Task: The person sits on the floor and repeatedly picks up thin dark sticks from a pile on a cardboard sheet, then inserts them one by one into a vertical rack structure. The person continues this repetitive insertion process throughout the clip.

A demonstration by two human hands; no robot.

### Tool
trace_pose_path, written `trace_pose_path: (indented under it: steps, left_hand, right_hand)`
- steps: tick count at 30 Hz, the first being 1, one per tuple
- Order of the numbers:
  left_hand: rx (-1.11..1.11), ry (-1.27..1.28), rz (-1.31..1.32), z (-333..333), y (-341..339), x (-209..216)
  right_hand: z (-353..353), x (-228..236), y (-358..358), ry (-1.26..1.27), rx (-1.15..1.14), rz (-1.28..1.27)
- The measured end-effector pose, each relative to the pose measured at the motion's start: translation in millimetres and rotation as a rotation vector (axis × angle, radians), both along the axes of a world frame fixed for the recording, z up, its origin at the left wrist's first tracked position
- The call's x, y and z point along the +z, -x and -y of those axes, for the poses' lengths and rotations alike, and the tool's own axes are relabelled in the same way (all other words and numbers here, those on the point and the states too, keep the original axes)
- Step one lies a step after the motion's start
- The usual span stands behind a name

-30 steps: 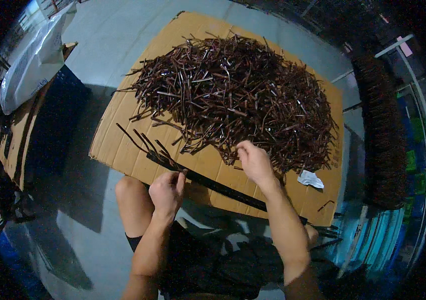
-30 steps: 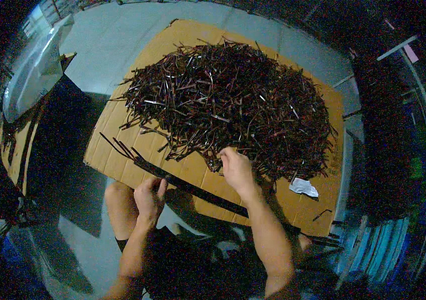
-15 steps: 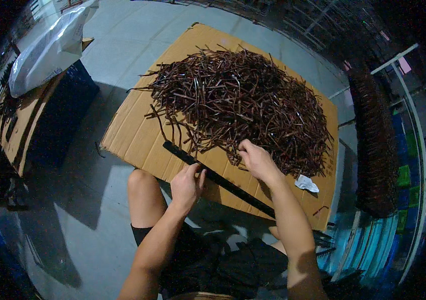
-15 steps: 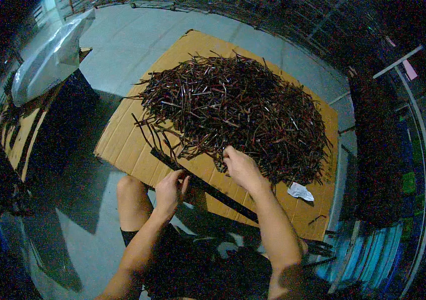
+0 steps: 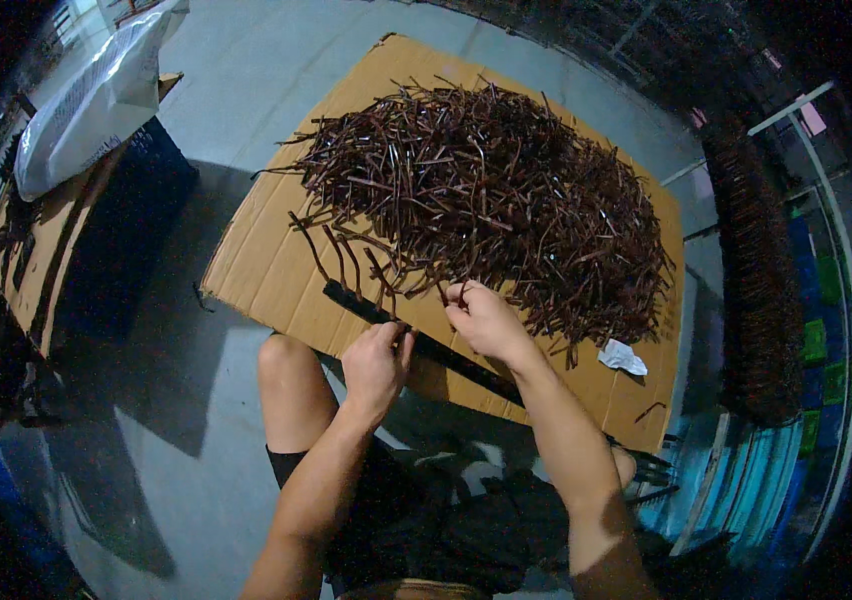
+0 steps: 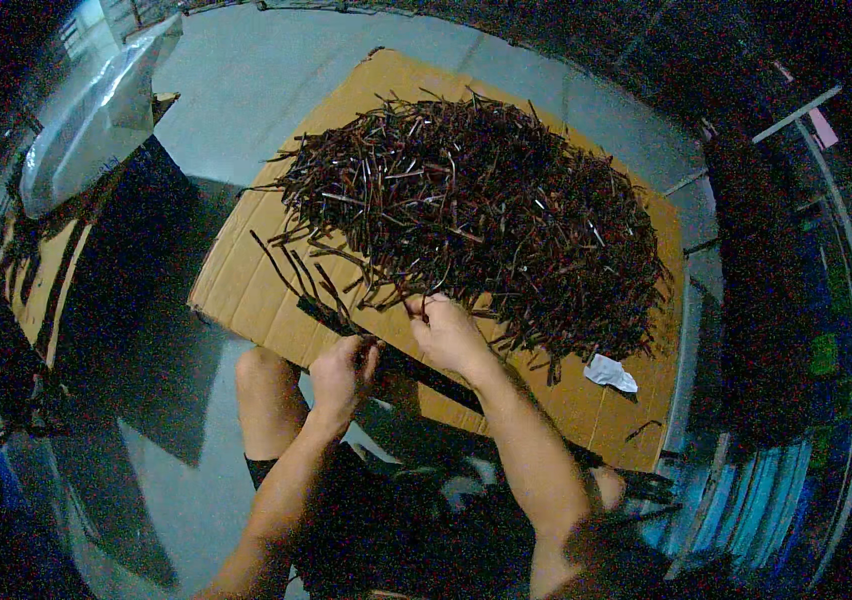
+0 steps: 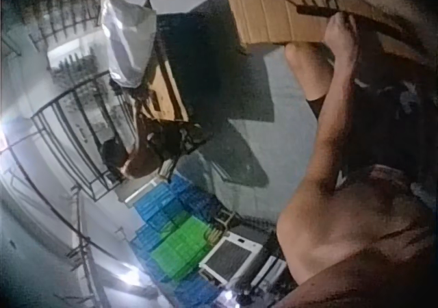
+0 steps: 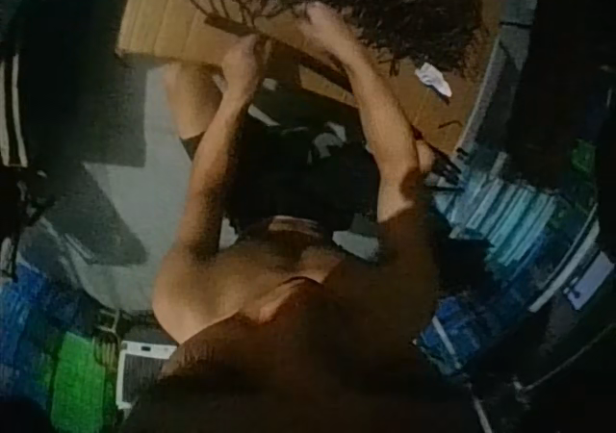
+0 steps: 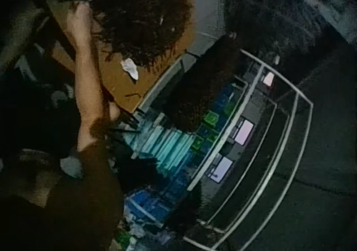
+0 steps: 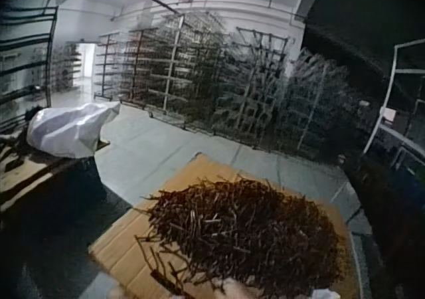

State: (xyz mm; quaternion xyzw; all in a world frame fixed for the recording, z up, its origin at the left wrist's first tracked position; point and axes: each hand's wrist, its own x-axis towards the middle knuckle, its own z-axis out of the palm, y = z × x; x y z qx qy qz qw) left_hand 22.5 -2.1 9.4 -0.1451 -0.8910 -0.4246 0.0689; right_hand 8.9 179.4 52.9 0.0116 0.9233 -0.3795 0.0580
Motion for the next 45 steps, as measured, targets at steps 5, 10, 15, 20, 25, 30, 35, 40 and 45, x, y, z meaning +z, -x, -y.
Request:
trace_pose_path:
  steps: [5, 10, 15, 20, 25, 30, 35, 40, 45]
  left_hand:
    - [-0.030, 0.016, 0.020, -1.2, 0.1, 7.6]
    - [-0.035, 0.011, -0.045, -3.2, 2.0, 4.9]
    - [-0.043, 0.011, -0.041, -4.8, 1.9, 4.7]
    - [-0.055, 0.062, 0.009, -1.7, 2.0, 3.0]
    - [-0.039, 0.018, -0.080, -4.2, 1.2, 0.8]
    - [-0.047, 0.034, -0.072, -3.9, 0.6, 2.3]
    - [-0.044, 0.055, -0.070, -1.0, 1.5, -4.0]
    - [-0.022, 0.085, 0.038, 0.4, -5.5, 12.1]
    - [-0.037, 0.065, 0.035, -1.0, -16.5, 9.1]
  right_hand:
    - [20.4, -7.8, -12.9, 0.537, -0.176, 0.048]
    - [35.1, -21.6, -21.0, 0.539, -0.295, -0.074]
    - [44.5, -23.5, -28.5, 0.447, -0.326, -0.219]
    - [52.3, -14.7, -32.0, 0.371, -0.316, -0.288]
    - [49.6, -24.8, -32.2, 0.395, -0.312, -0.345]
    - [51.0, -23.0, -32.8, 0.448, -0.264, -0.363]
    - [54.1, 0.7, -30.7, 0.152, -0.128, -0.458]
    - [38.5, -2.7, -26.7, 0.289, -0.067, -0.339]
    - [19.2, -1.8, -34.9, 0.721, -0.286, -0.078]
